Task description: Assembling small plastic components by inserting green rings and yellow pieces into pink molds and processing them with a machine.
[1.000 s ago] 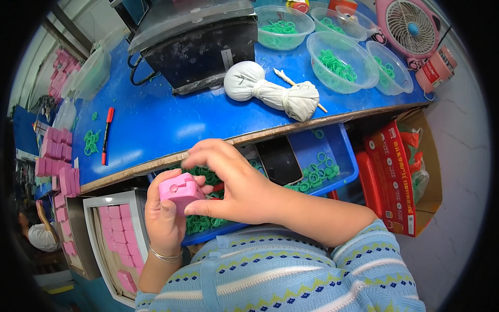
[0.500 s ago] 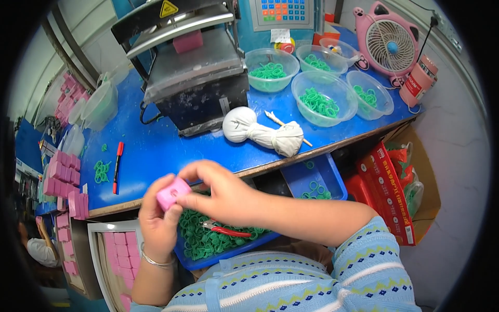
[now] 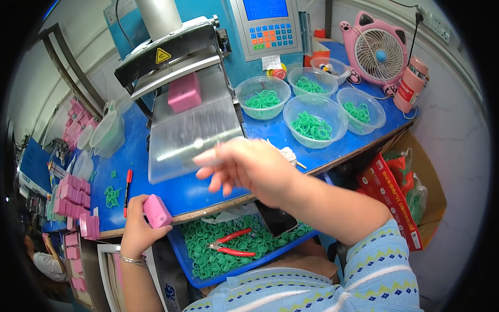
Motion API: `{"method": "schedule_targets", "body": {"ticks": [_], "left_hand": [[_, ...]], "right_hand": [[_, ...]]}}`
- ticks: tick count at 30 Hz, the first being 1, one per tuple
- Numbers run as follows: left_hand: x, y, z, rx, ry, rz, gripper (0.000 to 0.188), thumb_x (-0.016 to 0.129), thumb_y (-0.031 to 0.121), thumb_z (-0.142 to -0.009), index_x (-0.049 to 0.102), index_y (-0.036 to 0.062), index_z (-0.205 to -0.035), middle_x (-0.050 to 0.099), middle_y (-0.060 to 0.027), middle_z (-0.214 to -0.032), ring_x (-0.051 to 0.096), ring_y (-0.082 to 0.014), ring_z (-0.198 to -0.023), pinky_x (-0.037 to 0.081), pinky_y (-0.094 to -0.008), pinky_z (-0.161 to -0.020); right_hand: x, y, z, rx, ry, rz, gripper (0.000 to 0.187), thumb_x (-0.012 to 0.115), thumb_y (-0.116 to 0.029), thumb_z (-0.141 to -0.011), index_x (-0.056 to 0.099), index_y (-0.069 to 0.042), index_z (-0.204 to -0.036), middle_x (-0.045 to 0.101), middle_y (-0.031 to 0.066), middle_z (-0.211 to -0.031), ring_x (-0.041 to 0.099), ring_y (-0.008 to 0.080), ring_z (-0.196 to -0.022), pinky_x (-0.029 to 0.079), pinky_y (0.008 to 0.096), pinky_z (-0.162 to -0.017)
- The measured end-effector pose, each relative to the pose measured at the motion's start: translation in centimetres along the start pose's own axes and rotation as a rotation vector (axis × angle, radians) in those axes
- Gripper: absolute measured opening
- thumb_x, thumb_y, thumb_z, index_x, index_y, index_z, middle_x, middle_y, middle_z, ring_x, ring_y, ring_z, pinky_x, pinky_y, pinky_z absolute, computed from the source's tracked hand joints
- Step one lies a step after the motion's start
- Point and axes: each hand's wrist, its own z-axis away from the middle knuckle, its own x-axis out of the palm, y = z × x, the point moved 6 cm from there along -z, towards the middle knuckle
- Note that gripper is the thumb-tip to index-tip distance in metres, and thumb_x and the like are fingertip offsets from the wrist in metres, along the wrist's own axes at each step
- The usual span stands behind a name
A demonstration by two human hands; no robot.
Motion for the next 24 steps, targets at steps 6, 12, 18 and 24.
{"method": "schedule_targets", "body": {"ticks": [6,12,18,24], "left_hand": [[-2.5,0.5,1.7,0.030,0.550,0.619,0.088,0.080,0.011,-0.057,0.033,-0.0011,-0.130,0.041,-0.0137,-0.122,0.044,-0.0237,-0.113,0.035,-0.0366,-0.098],[-0.6,8.1,0.0,0.329,0.221,0.506,0.105,0.085,0.016,-0.051,0.026,-0.0025,-0.136,0.046,-0.0156,-0.115,0.050,-0.0252,-0.105,0.040,-0.0354,-0.092],[0.7,3.1,-2.0,0.087,0.173,0.506,0.095,0.079,0.010,-0.055,0.028,-0.0005,-0.135,0.044,-0.0143,-0.114,0.049,-0.0232,-0.104,0.041,-0.0338,-0.090],[0.0,1.0,-1.5,0.098,0.468,0.092,0.077,0.081,0.013,-0.055,0.041,0.0027,-0.120,0.047,-0.0159,-0.115,0.048,-0.0299,-0.108,0.041,-0.0379,-0.091]], "right_hand": [[0.8,3.1,4.1,0.266,-0.428,-0.275,0.071,0.049,-0.014,-0.089,0.005,-0.011,-0.144,0.057,0.0269,-0.110,0.062,0.0240,-0.058,0.051,0.0306,-0.053],[3.7,8.1,5.3,0.570,-0.403,-0.278,0.067,0.046,-0.011,-0.087,0.009,-0.010,-0.143,0.059,0.0238,-0.102,0.061,0.0199,-0.052,0.050,0.0263,-0.046],[4.2,11.2,6.2,0.666,-0.455,-0.279,0.071,0.046,-0.011,-0.088,0.002,-0.005,-0.143,0.059,0.0234,-0.103,0.062,0.0193,-0.052,0.049,0.0238,-0.046],[4.5,12.5,7.0,0.714,-0.485,-0.365,0.072,0.046,-0.014,-0.090,-0.002,-0.011,-0.144,0.059,0.0204,-0.105,0.061,0.0192,-0.053,0.050,0.0243,-0.051]]}}
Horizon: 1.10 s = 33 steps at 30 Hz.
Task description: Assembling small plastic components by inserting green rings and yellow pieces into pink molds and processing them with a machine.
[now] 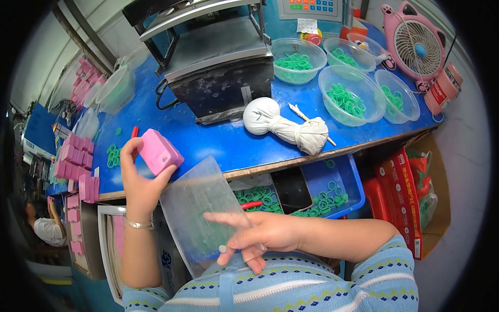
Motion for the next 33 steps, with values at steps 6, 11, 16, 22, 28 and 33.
{"method": "schedule_targets", "body": {"ticks": [6,11,16,22,28,33], "left_hand": [[-1.7,7.8,3.8,0.401,-0.060,0.114,0.056,0.083,0.032,-0.054,0.054,0.0132,-0.098,0.044,-0.0164,-0.123,0.041,-0.0429,-0.116,0.038,-0.0528,-0.093],[-2.5,8.6,5.8,0.562,0.019,0.080,0.061,0.082,0.033,-0.058,0.050,0.0183,-0.108,0.038,-0.0165,-0.133,0.035,-0.0496,-0.121,0.031,-0.0595,-0.098],[-3.0,9.0,6.6,0.598,0.098,0.047,0.065,0.083,0.029,-0.058,0.049,0.0204,-0.113,0.032,-0.0178,-0.137,0.034,-0.0505,-0.122,0.033,-0.0601,-0.098],[-1.4,8.2,5.9,0.450,0.049,0.155,0.056,0.080,0.024,-0.065,0.052,0.0098,-0.111,0.038,-0.0211,-0.134,0.035,-0.0456,-0.124,0.034,-0.0527,-0.098],[-0.8,3.9,4.4,0.144,0.119,0.118,0.039,0.059,0.027,-0.084,0.053,-0.0031,-0.107,0.047,-0.0213,-0.122,0.042,-0.0381,-0.116,0.031,-0.0460,-0.097],[1.4,-1.0,1.2,-0.123,0.008,-0.145,0.057,0.069,0.025,-0.072,0.046,-0.0022,-0.116,0.048,-0.0204,-0.119,0.044,-0.0367,-0.109,0.033,-0.0432,-0.096]], "right_hand": [[-1.0,-0.5,-0.5,-0.206,0.090,0.268,0.064,0.047,-0.015,-0.092,0.009,-0.009,-0.144,0.057,0.0158,-0.111,0.061,0.0140,-0.069,0.050,0.0239,-0.063],[-1.5,-1.1,0.1,-0.325,0.148,0.722,0.028,0.046,-0.017,-0.093,0.048,-0.003,-0.117,0.060,0.0082,-0.098,0.059,0.0127,-0.077,0.048,0.0282,-0.071],[-1.6,-1.1,0.1,-0.361,0.173,0.856,0.020,0.048,-0.016,-0.092,0.053,-0.001,-0.106,0.061,0.0062,-0.080,0.060,0.0136,-0.076,0.048,0.0297,-0.070],[-0.8,-0.3,1.1,-0.268,0.213,0.648,0.036,0.047,-0.015,-0.092,0.039,-0.004,-0.126,0.063,0.0099,-0.091,0.060,0.0139,-0.071,0.048,0.0266,-0.062],[1.4,-0.9,4.3,-0.118,0.132,0.045,0.067,0.048,-0.010,-0.090,0.007,-0.011,-0.144,0.059,0.0238,-0.106,0.062,0.0191,-0.055,0.045,0.0208,-0.044],[5.4,-8.6,6.6,-0.428,0.053,-0.146,0.056,0.039,0.000,-0.085,0.017,0.003,-0.136,0.048,0.0403,-0.112,0.062,0.0338,-0.051,0.050,0.0304,-0.042]]}}
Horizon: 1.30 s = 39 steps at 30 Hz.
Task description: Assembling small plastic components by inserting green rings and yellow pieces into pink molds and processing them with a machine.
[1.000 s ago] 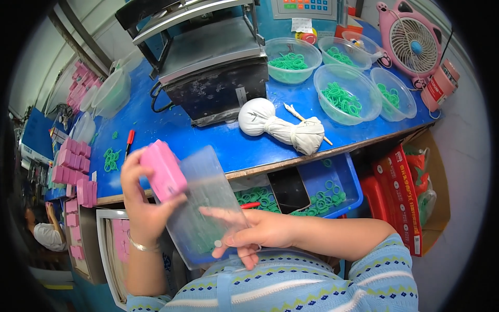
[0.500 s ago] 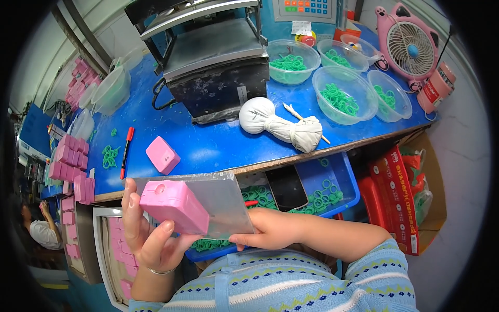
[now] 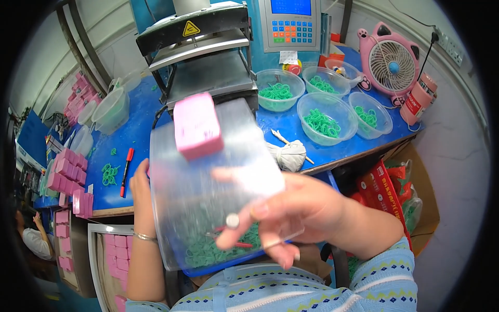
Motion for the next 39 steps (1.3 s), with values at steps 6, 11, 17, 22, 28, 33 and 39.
{"method": "schedule_targets", "body": {"ticks": [6,11,17,22,28,33,39], "left_hand": [[1.5,-0.5,-0.8,0.063,-0.009,-0.026,0.067,0.076,0.029,-0.064,0.046,-0.0015,-0.116,0.050,-0.0183,-0.113,0.046,-0.0344,-0.105,0.036,-0.0415,-0.093],[1.1,0.0,-0.5,0.106,0.020,-0.025,0.066,0.076,0.027,-0.063,0.047,-0.0012,-0.115,0.050,-0.0182,-0.112,0.047,-0.0349,-0.104,0.037,-0.0420,-0.091],[1.1,0.2,-0.4,0.120,0.019,-0.025,0.067,0.077,0.026,-0.062,0.046,-0.0013,-0.115,0.050,-0.0179,-0.112,0.047,-0.0345,-0.104,0.037,-0.0422,-0.091],[1.1,0.1,-0.3,0.093,0.007,-0.051,0.067,0.076,0.023,-0.063,0.044,-0.0002,-0.118,0.049,-0.0178,-0.115,0.046,-0.0340,-0.108,0.036,-0.0415,-0.094],[1.3,0.4,-0.3,0.097,0.002,-0.069,0.069,0.074,0.019,-0.065,0.042,-0.0007,-0.122,0.048,-0.0181,-0.117,0.045,-0.0338,-0.110,0.035,-0.0405,-0.096],[1.4,0.3,-0.1,0.082,0.010,-0.060,0.083,0.076,0.025,-0.065,0.033,0.0006,-0.131,0.042,-0.0201,-0.123,0.041,-0.0363,-0.114,0.032,-0.0436,-0.098],[1.5,0.3,0.3,0.038,-0.013,-0.080,0.087,0.075,0.024,-0.066,0.026,0.0013,-0.135,0.038,-0.0205,-0.127,0.037,-0.0369,-0.119,0.029,-0.0442,-0.100]], "right_hand": [[0.0,-4.8,-2.0,-0.183,-0.056,0.043,0.060,0.037,-0.008,-0.087,0.010,0.000,-0.140,0.049,0.0390,-0.111,0.059,0.0268,-0.045,0.050,0.0274,-0.040],[-2.0,-8.0,-5.0,-0.158,-0.044,0.058,0.047,0.039,-0.012,-0.089,0.027,0.001,-0.133,0.048,0.0371,-0.114,0.061,0.0221,-0.052,0.053,0.0257,-0.046],[-3.6,-10.7,-6.1,-0.486,0.345,0.322,0.035,0.048,-0.014,-0.090,0.042,0.007,-0.117,0.057,0.0279,-0.103,0.065,0.0223,-0.076,0.056,0.0295,-0.069],[-5.3,-10.9,-6.5,-0.551,0.386,0.629,0.039,0.052,-0.029,-0.092,0.050,0.006,-0.109,0.064,0.0141,-0.086,0.064,0.0163,-0.069,0.051,0.0250,-0.059],[-6.5,-10.4,-6.8,-0.661,0.460,0.712,0.037,0.049,-0.035,-0.093,0.054,0.002,-0.089,0.062,0.0119,-0.068,0.057,0.0122,-0.048,0.043,0.0199,-0.043],[-6.5,-9.9,-7.0,-0.723,0.527,0.702,0.038,0.049,-0.035,-0.093,0.054,0.000,-0.078,0.058,0.0096,-0.059,0.048,0.0098,-0.039,0.038,0.0197,-0.039],[-6.1,-9.7,-7.0,-0.696,0.525,0.695,0.038,0.046,-0.035,-0.094,0.054,-0.002,-0.077,0.056,0.0082,-0.057,0.044,0.0088,-0.039,0.035,0.0194,-0.038]]}}
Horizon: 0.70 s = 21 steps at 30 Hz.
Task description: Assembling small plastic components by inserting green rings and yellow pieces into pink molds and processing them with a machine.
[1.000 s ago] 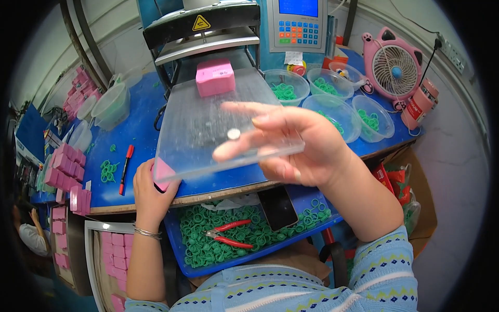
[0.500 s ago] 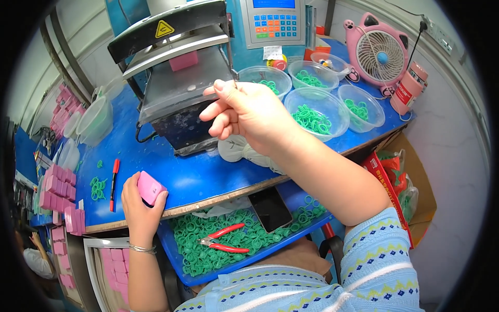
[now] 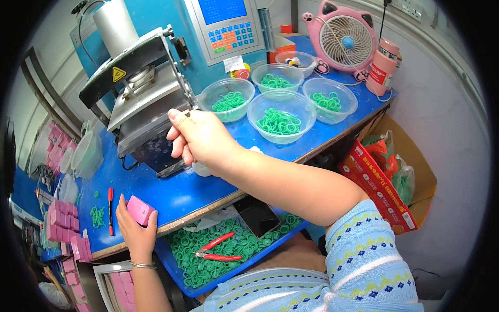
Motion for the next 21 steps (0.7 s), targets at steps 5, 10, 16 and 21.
{"method": "schedule_targets", "body": {"ticks": [5,10,16,21], "left_hand": [[0.1,0.1,-0.3,-0.004,-0.013,0.004,0.088,0.074,0.024,-0.067,0.025,0.0015,-0.136,0.038,-0.0210,-0.127,0.037,-0.0368,-0.119,0.028,-0.0446,-0.100],[0.0,0.1,-0.2,0.012,-0.001,0.024,0.090,0.074,0.025,-0.067,0.023,0.0004,-0.137,0.037,-0.0222,-0.128,0.037,-0.0376,-0.119,0.029,-0.0452,-0.100],[-0.2,0.7,-0.1,0.014,0.090,0.061,0.095,0.076,0.023,-0.065,0.020,0.0000,-0.138,0.040,-0.0229,-0.124,0.040,-0.0366,-0.117,0.030,-0.0441,-0.100],[-1.0,-1.0,0.2,-0.085,0.046,0.142,0.095,0.080,0.023,-0.060,0.026,-0.0021,-0.135,0.047,-0.0201,-0.113,0.049,-0.0344,-0.102,0.038,-0.0404,-0.092]], "right_hand": [[-0.2,0.4,-0.3,0.003,-0.068,-0.017,0.042,0.044,-0.037,-0.094,0.053,0.000,-0.077,0.056,0.0088,-0.057,0.045,0.0095,-0.038,0.037,0.0221,-0.040],[0.0,0.3,-0.3,0.007,-0.063,-0.041,0.040,0.045,-0.036,-0.094,0.054,-0.001,-0.076,0.056,0.0084,-0.057,0.045,0.0095,-0.038,0.037,0.0216,-0.040],[-0.2,-0.1,-1.2,0.097,-0.066,0.010,0.038,0.047,-0.036,-0.093,0.055,-0.003,-0.078,0.055,0.0066,-0.056,0.044,0.0094,-0.040,0.035,0.0215,-0.040],[0.8,1.0,-2.9,0.306,-0.052,-0.103,0.036,0.050,-0.034,-0.090,0.055,-0.003,-0.072,0.050,0.0041,-0.049,0.041,0.0093,-0.035,0.031,0.0218,-0.035]]}}
